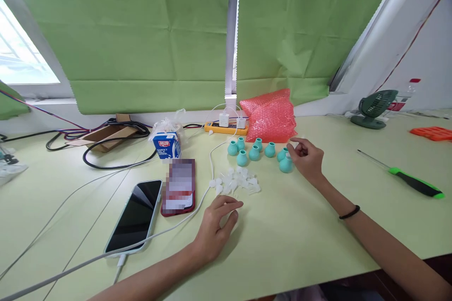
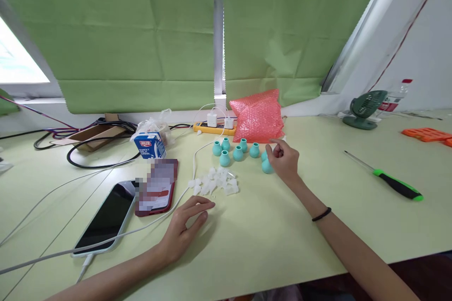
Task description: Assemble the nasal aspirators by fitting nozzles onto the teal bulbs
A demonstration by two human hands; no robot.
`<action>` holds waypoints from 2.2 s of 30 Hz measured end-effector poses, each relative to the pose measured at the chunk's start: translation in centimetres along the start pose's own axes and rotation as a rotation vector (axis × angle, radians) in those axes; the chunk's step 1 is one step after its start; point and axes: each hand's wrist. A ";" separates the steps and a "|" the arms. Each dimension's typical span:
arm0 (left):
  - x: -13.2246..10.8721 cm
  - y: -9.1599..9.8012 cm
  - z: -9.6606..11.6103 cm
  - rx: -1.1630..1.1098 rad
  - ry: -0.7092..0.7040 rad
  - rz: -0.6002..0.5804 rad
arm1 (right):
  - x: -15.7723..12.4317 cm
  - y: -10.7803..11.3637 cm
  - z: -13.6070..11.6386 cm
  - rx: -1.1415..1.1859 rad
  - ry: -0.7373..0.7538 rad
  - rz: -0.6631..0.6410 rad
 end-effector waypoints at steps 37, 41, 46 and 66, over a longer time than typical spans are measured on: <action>6.1 -3.0 -2.8 0.409 -0.010 -0.001 | -7.5 -4.0 -7.3 0.085 0.312 -0.849; 6.1 -3.0 -3.3 0.305 -0.005 0.048 | -7.0 -3.8 -7.1 0.121 0.336 -0.868; 6.1 -2.7 -3.4 0.198 -0.001 0.129 | -6.7 -4.0 -6.7 0.195 0.250 -0.836; 5.7 -2.9 -3.9 0.300 -0.044 0.083 | -6.4 -3.8 -6.4 0.287 0.066 -0.613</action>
Point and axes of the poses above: each hand's wrist, its own x-axis towards the middle knuckle, its own y-axis out of the back of the hand, z = x × y, and after that the axes turned 5 degrees about -y, right-handed
